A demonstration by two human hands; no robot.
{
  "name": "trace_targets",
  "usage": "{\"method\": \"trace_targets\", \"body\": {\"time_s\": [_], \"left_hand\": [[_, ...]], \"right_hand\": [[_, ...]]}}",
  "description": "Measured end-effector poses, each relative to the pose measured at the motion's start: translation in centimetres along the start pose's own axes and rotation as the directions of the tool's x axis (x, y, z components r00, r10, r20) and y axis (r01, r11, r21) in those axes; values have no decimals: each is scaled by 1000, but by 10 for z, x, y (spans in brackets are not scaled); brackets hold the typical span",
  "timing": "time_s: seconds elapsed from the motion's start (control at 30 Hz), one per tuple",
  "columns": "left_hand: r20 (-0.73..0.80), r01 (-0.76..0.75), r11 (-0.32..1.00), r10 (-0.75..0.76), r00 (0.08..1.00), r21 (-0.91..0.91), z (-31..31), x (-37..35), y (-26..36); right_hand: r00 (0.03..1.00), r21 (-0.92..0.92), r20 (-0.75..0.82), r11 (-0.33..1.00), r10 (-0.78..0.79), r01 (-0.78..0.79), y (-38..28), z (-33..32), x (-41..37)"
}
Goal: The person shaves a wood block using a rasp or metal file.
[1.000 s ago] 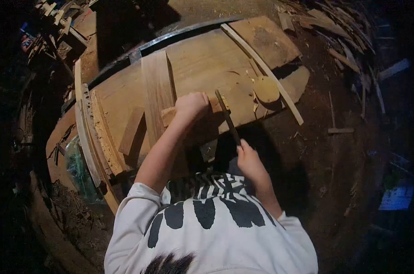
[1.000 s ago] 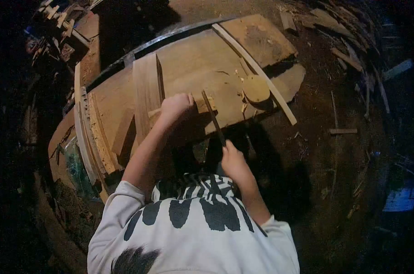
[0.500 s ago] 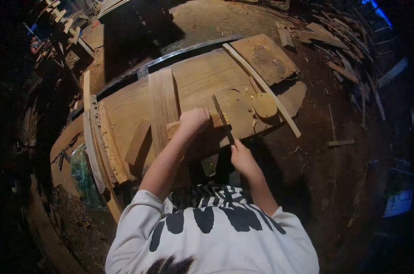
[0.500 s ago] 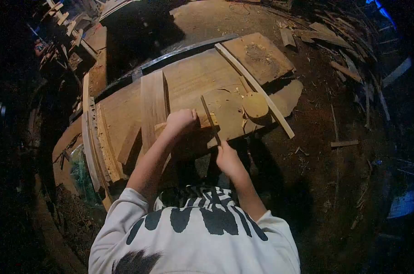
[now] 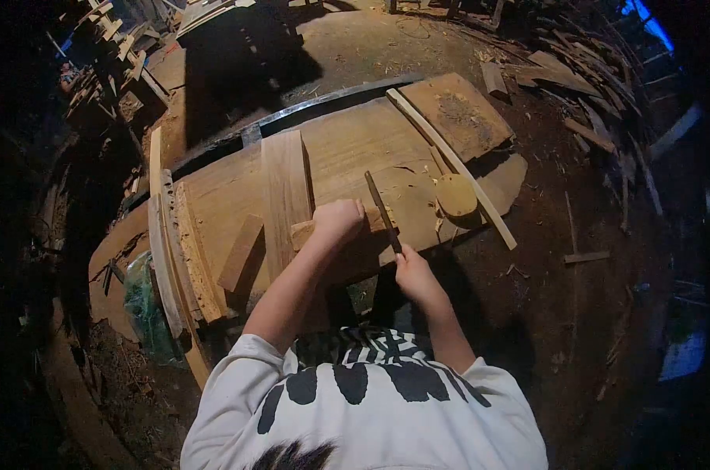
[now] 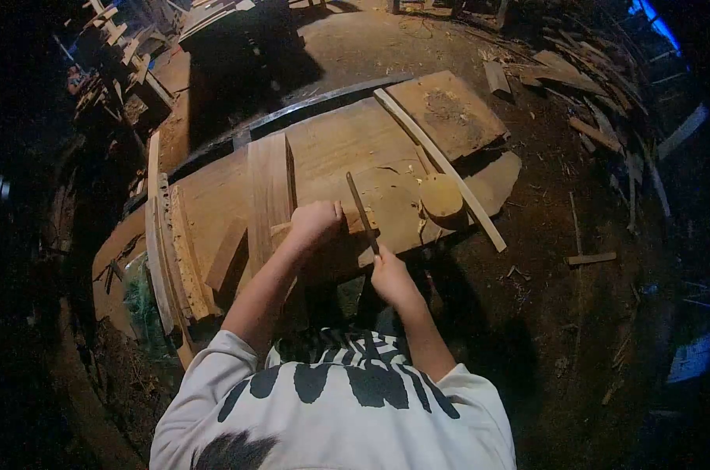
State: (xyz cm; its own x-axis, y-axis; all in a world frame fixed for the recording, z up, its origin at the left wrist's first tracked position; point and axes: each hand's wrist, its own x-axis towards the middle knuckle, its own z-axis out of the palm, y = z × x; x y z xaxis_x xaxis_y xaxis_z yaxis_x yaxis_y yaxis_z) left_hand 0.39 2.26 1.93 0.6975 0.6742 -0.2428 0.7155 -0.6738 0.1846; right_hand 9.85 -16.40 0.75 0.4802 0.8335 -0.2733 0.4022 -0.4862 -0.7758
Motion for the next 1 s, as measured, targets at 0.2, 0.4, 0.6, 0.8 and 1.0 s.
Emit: {"method": "trace_targets", "body": {"time_s": [0.2,0.4,0.6,0.8,1.0], "left_hand": [[-48,85,989,-92,995,-125,-2,0,3],[54,112,988,-106,993,-102,-1,5,2],[-15,118,987,-120,993,-105,2,1,3],[-4,111,986,-112,994,-124,5,6,0],[-9,177,977,-179,984,-115,3,7,3]], "right_hand": [[986,15,62,988,153,-154,7,-20,-59],[999,63,16,997,37,-38,8,-4,-23],[999,48,14,998,35,-36,7,2,3],[985,11,68,987,162,-163,28,-11,-55],[996,45,40,996,76,-78,11,-6,-18]]}}
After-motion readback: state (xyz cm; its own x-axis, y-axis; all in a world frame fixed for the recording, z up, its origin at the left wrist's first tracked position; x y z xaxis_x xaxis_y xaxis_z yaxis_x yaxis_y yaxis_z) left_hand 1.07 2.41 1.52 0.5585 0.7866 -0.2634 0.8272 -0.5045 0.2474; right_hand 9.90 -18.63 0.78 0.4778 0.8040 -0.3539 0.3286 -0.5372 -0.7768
